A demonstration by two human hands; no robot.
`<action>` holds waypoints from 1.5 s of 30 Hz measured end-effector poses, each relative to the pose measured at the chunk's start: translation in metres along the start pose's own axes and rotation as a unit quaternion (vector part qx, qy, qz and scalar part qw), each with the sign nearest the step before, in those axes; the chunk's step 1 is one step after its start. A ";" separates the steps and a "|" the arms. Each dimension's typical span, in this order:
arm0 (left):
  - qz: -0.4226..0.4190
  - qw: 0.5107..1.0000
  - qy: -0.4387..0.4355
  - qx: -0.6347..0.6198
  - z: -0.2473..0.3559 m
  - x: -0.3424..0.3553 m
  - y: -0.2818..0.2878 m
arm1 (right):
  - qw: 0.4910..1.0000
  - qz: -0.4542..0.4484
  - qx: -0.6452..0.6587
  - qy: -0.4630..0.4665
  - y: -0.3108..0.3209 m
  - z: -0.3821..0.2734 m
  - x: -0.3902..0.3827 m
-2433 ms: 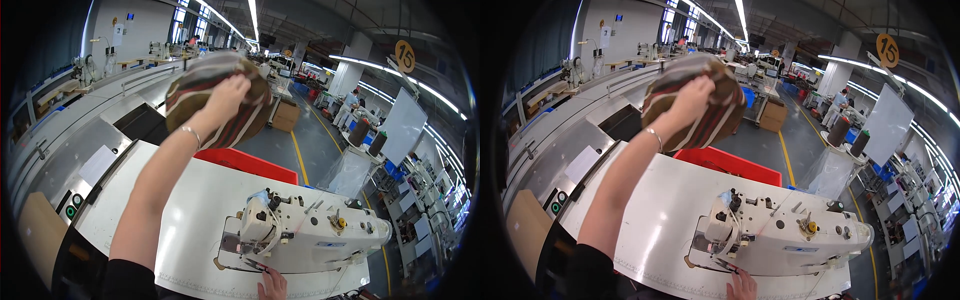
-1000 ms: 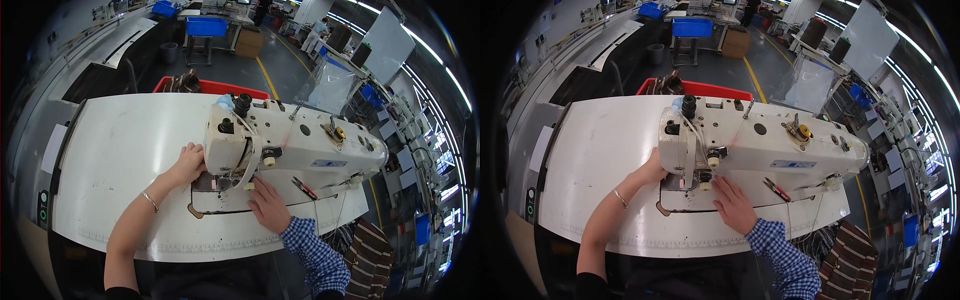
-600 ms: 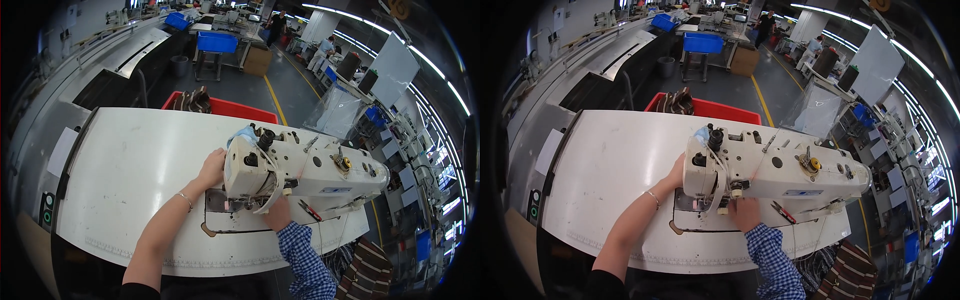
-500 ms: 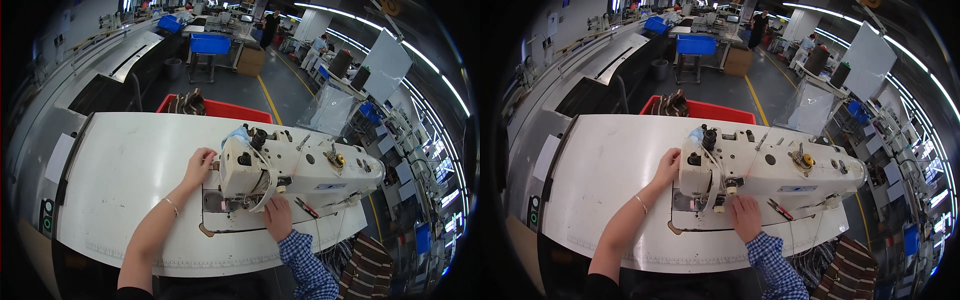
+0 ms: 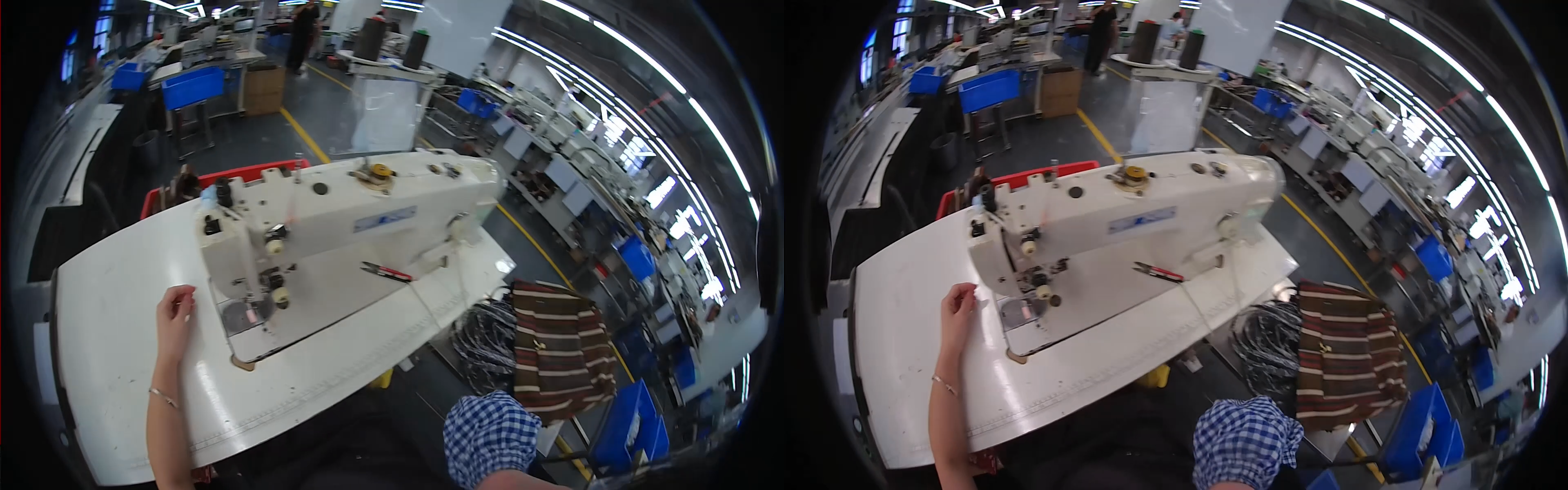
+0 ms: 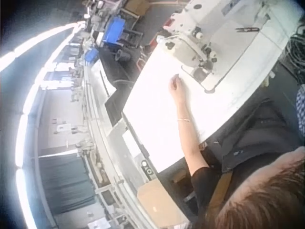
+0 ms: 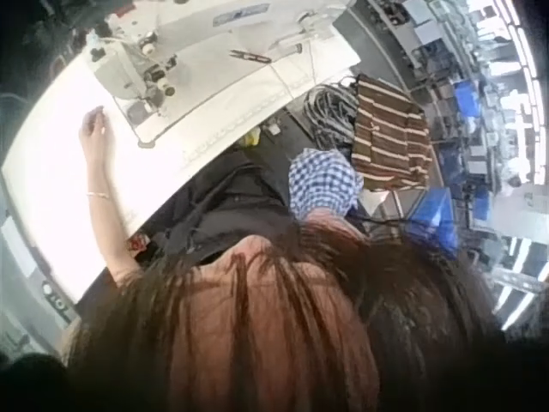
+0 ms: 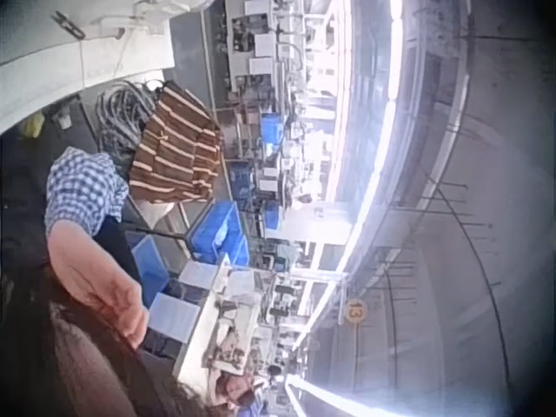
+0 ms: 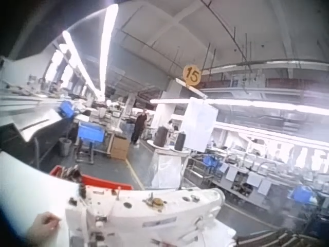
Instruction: Sewing a striped fabric bag using an industrial sewing machine.
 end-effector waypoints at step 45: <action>-0.033 0.838 -0.277 0.469 -0.005 -0.007 0.002 | 0.200 0.360 -0.750 -0.518 0.427 -0.449 -0.142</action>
Point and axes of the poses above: each hand's wrist, its own x-axis towards the middle knuckle, its own y-axis out of the back of the hand, z = x × y, the point moved 4 cm from there along x, towards the middle knuckle
